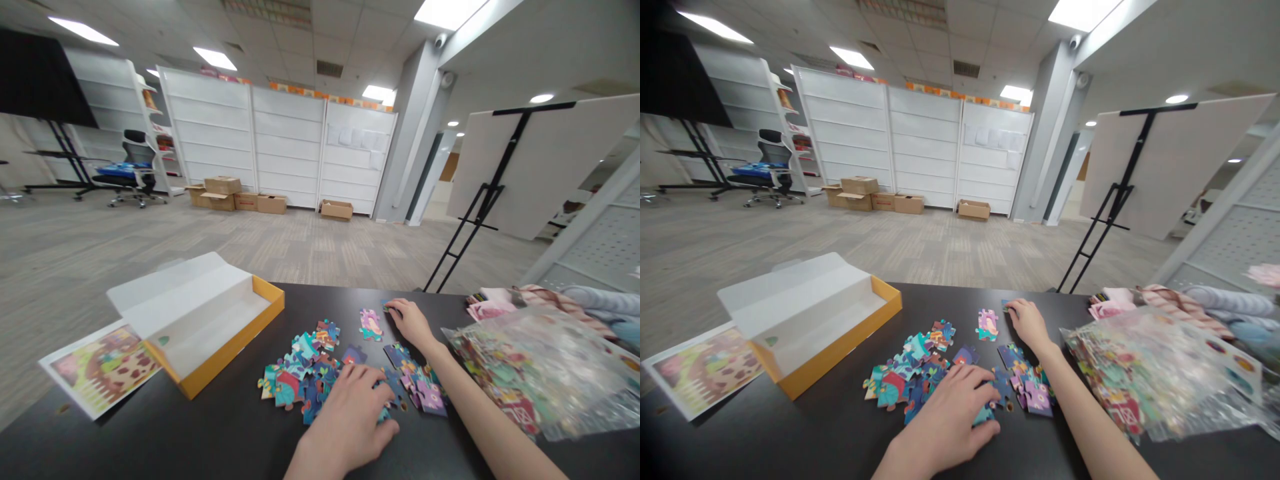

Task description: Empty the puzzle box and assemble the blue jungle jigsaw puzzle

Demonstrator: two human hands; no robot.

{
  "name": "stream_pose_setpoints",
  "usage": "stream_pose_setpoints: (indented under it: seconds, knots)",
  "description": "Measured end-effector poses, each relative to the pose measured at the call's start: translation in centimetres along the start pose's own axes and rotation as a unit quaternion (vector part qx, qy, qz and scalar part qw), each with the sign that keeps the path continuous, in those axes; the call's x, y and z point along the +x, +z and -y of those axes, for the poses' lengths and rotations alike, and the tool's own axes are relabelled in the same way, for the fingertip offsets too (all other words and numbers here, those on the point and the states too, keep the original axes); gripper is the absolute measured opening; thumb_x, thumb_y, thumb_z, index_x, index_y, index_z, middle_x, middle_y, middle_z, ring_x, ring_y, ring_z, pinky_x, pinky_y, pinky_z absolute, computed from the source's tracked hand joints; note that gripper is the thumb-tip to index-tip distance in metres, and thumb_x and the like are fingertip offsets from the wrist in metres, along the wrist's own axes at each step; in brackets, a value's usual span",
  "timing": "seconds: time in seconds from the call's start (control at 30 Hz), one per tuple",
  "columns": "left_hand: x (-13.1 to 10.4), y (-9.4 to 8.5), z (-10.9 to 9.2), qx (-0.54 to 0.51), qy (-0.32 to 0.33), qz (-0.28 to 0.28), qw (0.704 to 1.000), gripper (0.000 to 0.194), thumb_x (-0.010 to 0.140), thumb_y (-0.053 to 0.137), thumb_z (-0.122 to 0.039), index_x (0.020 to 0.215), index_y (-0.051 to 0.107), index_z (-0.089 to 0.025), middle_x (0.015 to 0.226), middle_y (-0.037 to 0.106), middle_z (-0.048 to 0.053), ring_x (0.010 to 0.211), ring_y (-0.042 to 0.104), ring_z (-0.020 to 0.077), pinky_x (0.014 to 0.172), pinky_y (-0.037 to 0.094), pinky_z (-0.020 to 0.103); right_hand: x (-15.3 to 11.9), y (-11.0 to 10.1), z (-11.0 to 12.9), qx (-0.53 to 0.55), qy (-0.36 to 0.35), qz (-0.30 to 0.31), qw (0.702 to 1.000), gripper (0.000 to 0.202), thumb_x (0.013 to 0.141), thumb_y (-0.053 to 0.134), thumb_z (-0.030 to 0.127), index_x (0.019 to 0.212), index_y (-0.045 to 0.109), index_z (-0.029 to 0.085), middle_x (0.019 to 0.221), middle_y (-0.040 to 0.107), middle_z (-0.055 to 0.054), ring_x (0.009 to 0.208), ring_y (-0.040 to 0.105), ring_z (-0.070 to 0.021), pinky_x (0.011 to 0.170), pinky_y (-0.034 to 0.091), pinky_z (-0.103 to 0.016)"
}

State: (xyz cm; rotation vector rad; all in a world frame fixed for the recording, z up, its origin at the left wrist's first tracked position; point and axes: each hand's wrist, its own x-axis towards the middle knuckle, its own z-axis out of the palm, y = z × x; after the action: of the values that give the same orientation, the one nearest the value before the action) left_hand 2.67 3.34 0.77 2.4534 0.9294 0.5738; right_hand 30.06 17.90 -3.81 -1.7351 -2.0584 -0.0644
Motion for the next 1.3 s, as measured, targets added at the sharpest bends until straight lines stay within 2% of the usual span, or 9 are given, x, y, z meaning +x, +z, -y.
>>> stream_pose_setpoints:
  seconds: [0.27,0.43,0.6,0.67,0.73,0.9,1.0,1.2,1.3]
  knots:
    - [0.0,0.0,0.1,-0.009,-0.002,0.002,1.000,0.025,0.088,0.068,-0.040,0.110,0.065,-0.029,0.126,0.063,0.001,0.123,0.054,0.0233,0.114,0.035,0.043,1.0,0.7,-0.8,0.028,-0.033,0.014,0.999,0.035,0.097,0.045,0.034,0.117,0.072,0.024,0.127,0.068,-0.009,0.115,0.061,-0.0280,0.102,0.045,-0.047]
    - [0.1,-0.2,0.1,-0.012,-0.004,0.003,1.000,0.024,0.088,0.068,-0.039,0.110,0.065,-0.029,0.127,0.063,0.001,0.122,0.054,0.0236,0.114,0.034,0.045,0.2,-1.7,-0.3,0.082,-0.027,0.013,0.996,0.044,0.094,0.050,0.044,0.129,0.062,0.020,0.132,0.063,-0.015,0.121,0.059,-0.0300,0.106,0.045,-0.049]
    - [0.2,-0.6,0.1,-0.012,-0.004,0.012,1.000,0.024,0.088,0.068,-0.038,0.110,0.065,-0.029,0.127,0.063,0.000,0.123,0.055,0.0238,0.114,0.035,0.045,-4.1,-6.6,0.4,0.094,-0.026,0.064,0.993,0.035,0.092,0.053,0.048,0.110,0.070,0.023,0.116,0.069,-0.013,0.111,0.064,-0.0312,0.101,0.048,-0.049]
    - [0.2,-0.7,0.1,-0.012,-0.004,0.014,1.000,0.024,0.088,0.068,-0.037,0.110,0.065,-0.028,0.128,0.063,0.001,0.123,0.055,0.0240,0.114,0.034,0.045,-7.1,-8.1,0.7,0.093,-0.018,0.089,0.991,0.038,0.090,0.057,0.052,0.113,0.070,0.025,0.124,0.067,-0.013,0.117,0.061,-0.0329,0.105,0.046,-0.049]
    - [0.2,-0.7,0.1,-0.011,-0.001,0.012,1.000,0.023,0.088,0.068,-0.036,0.110,0.065,-0.028,0.127,0.063,0.001,0.122,0.055,0.0238,0.114,0.034,0.045,-10.0,-8.9,1.1,0.092,-0.008,0.119,0.989,0.049,0.089,0.060,0.054,0.131,0.063,0.029,0.142,0.057,-0.012,0.129,0.054,-0.0338,0.111,0.043,-0.049]
    - [0.2,-0.4,0.1,0.001,0.011,-0.002,1.000,0.023,0.087,0.069,-0.036,0.108,0.065,-0.027,0.125,0.063,0.002,0.120,0.056,0.0233,0.113,0.034,0.045,-14.2,-8.3,2.7,0.088,-0.023,0.156,0.984,0.063,0.092,0.056,0.054,0.151,0.043,0.035,0.161,0.034,-0.008,0.146,0.034,-0.0335,0.118,0.033,-0.052]
    - [0.2,-0.1,0.3,0.007,0.021,-0.003,1.000,0.021,0.089,0.067,-0.036,0.106,0.064,-0.025,0.121,0.064,0.002,0.118,0.056,0.0232,0.113,0.033,0.044,-14.7,-7.5,3.8,0.057,-0.057,0.169,0.982,0.064,0.091,0.057,0.056,0.151,0.043,0.037,0.161,0.034,-0.007,0.148,0.029,-0.0349,0.120,0.026,-0.057]
    - [0.6,0.0,0.0,0.039,0.017,-0.015,0.999,0.028,0.085,0.070,-0.047,0.096,0.063,-0.022,0.107,0.065,0.003,0.109,0.058,0.0249,0.107,0.038,0.046,-15.5,-7.5,4.9,0.043,-0.114,0.186,0.975,0.068,0.091,0.058,0.056,0.153,0.039,0.035,0.161,0.036,-0.007,0.148,0.029,-0.0342,0.119,0.026,-0.058]
    - [0.6,0.2,-0.7,0.066,0.013,-0.025,0.997,0.036,0.085,0.070,-0.049,0.105,0.062,-0.020,0.115,0.064,0.007,0.114,0.055,0.0271,0.103,0.042,0.046,-16.1,-7.8,5.2,0.056,-0.123,0.180,0.974,0.071,0.091,0.059,0.054,0.154,0.036,0.031,0.160,0.037,-0.008,0.148,0.028,-0.0324,0.120,0.028,-0.055]
